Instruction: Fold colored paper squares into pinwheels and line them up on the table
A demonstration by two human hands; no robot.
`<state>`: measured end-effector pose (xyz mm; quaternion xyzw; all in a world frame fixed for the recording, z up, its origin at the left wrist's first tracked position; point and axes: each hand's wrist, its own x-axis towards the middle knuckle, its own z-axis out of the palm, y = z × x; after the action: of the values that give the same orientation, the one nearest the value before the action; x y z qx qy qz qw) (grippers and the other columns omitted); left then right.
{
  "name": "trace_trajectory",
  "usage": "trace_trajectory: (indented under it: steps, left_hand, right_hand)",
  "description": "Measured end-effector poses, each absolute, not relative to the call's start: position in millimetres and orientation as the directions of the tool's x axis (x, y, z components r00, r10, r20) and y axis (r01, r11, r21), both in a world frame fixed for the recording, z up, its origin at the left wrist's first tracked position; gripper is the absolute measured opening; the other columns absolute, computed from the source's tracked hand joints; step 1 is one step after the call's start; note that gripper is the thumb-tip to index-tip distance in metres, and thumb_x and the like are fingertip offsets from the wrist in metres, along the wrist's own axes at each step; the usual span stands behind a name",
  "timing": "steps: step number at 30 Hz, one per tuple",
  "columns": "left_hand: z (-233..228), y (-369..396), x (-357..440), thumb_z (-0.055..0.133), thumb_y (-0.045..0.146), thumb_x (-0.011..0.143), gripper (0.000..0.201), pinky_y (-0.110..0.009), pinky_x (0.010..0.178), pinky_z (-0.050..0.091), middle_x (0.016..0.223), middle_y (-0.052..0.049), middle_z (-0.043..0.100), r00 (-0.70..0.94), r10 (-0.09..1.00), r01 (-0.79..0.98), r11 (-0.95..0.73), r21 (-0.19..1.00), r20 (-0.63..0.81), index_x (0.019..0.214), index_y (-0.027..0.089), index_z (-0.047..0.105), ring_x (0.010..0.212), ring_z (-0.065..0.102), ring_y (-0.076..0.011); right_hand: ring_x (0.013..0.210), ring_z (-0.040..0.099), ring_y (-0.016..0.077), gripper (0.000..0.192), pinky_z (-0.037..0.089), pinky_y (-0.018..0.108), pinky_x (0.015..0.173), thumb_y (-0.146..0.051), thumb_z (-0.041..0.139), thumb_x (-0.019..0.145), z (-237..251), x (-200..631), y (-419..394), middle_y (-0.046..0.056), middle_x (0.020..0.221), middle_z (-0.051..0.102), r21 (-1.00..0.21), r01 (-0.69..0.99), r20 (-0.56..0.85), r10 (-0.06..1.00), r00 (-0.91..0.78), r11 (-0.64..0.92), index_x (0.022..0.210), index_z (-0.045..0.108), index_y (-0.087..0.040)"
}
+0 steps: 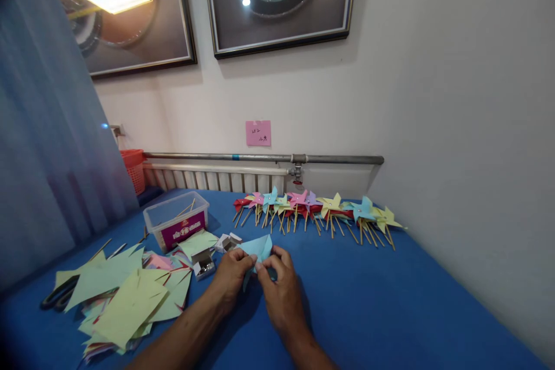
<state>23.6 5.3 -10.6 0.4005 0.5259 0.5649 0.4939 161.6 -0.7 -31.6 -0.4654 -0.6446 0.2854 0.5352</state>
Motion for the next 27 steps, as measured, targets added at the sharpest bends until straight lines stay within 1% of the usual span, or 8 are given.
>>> trace_trajectory:
  steps: [4, 6, 10, 13, 15, 19, 24, 27]
  left_hand:
    - [-15.1, 5.3, 23.7, 0.084, 0.038, 0.066, 0.031, -0.026, 0.051, 0.031, 0.051, 0.005, 0.052, -0.147, 0.986, -0.174, 0.054, 0.983, -0.08, 0.061, 0.022, 0.057, 0.047, 0.042, -0.0102]
    - [-16.5, 5.4, 23.4, 0.085, 0.04, 0.063, 0.034, -0.026, 0.051, 0.032, 0.051, 0.005, 0.053, -0.131, 0.987, -0.22, 0.065, 0.973, -0.095, 0.062, 0.022, 0.057, 0.047, 0.043, -0.0103]
    - [-16.3, 4.6, 23.4, 0.088, 0.042, 0.057, 0.038, -0.025, 0.05, 0.034, 0.051, 0.004, 0.056, -0.103, 0.988, -0.298, 0.079, 0.951, -0.114, 0.062, 0.021, 0.057, 0.046, 0.046, -0.0102]
    - [-15.4, 3.6, 23.6, 0.091, 0.041, 0.056, 0.04, -0.025, 0.049, 0.033, 0.051, 0.004, 0.057, -0.092, 0.99, -0.323, 0.073, 0.943, -0.108, 0.062, 0.02, 0.058, 0.046, 0.045, -0.0092]
    - [-15.2, 3.4, 23.6, 0.092, 0.041, 0.056, 0.04, -0.024, 0.049, 0.032, 0.05, 0.004, 0.056, -0.086, 0.991, -0.337, 0.072, 0.939, -0.106, 0.061, 0.02, 0.058, 0.046, 0.044, -0.0086]
    - [-15.2, 3.8, 22.5, 0.094, 0.04, 0.054, 0.041, -0.024, 0.05, 0.035, 0.051, 0.002, 0.059, -0.062, 0.992, -0.36, 0.083, 0.929, -0.113, 0.061, 0.019, 0.059, 0.046, 0.046, -0.0088]
    - [-11.0, 2.1, 21.2, 0.095, 0.036, 0.058, 0.04, -0.025, 0.051, 0.041, 0.052, 0.001, 0.062, -0.015, 0.988, -0.351, 0.14, 0.926, -0.155, 0.062, 0.019, 0.059, 0.046, 0.053, -0.0113]
    - [-6.7, -0.1, 22.0, 0.095, 0.034, 0.055, 0.04, -0.025, 0.05, 0.041, 0.051, 0.001, 0.061, -0.008, 0.985, -0.335, 0.157, 0.929, -0.17, 0.059, 0.019, 0.058, 0.045, 0.053, -0.0114]
  right_hand:
    - [0.128, 0.065, 0.033, 0.036, 0.049, 0.041, 0.108, -0.059, 0.074, 0.08, -40.2, 162.3, 11.1, 0.013, 0.125, 0.072, -0.915, 0.202, 0.37, 0.925, 0.08, 0.349, 0.066, 0.07, -0.026]
    - [0.125, 0.067, 0.0338, 0.038, 0.049, 0.043, 0.109, -0.06, 0.077, 0.076, -43.8, 163.6, 15.1, 0.013, 0.123, 0.073, -0.931, 0.158, 0.345, 0.935, 0.086, 0.329, 0.064, 0.068, -0.025]
    - [0.114, 0.07, 0.0318, 0.039, 0.053, 0.04, 0.099, -0.06, 0.08, 0.073, -47.8, 166.2, 18.2, 0.011, 0.119, 0.076, -0.945, 0.103, 0.318, 0.945, 0.078, 0.31, 0.064, 0.065, -0.025]
    - [0.093, 0.072, 0.0276, 0.038, 0.056, 0.037, 0.084, -0.059, 0.082, 0.073, -48.2, 165.2, 18.2, 0.006, 0.093, 0.078, -0.956, 0.084, 0.286, 0.956, 0.058, 0.281, 0.068, 0.062, -0.026]
    - [0.083, 0.071, 0.026, 0.038, 0.057, 0.037, 0.079, -0.056, 0.085, 0.07, -47.1, 162.6, 17.8, 0.002, 0.082, 0.075, -0.968, 0.013, 0.253, 0.966, 0.062, 0.252, 0.077, 0.063, -0.027]
    - [0.094, 0.076, 0.0295, 0.052, 0.059, 0.041, 0.087, -0.05, 0.093, 0.062, -41.4, 157.7, 17.0, 0.007, 0.097, 0.081, -0.954, -0.225, 0.194, 0.98, 0.039, 0.197, 0.102, 0.069, -0.026]
    - [0.083, 0.074, 0.0273, 0.049, 0.058, 0.039, 0.079, -0.059, 0.096, 0.063, -31.0, 161.2, 13.6, 0.006, 0.085, 0.081, -0.955, -0.275, 0.156, 0.977, -0.143, 0.112, 0.084, 0.072, -0.022]
    - [0.092, 0.076, 0.03, 0.056, 0.059, 0.041, 0.085, -0.059, 0.098, 0.062, -25.9, 165.1, 10.3, 0.009, 0.099, 0.085, -0.947, -0.317, 0.107, 0.977, -0.184, 0.044, 0.097, 0.078, -0.02]
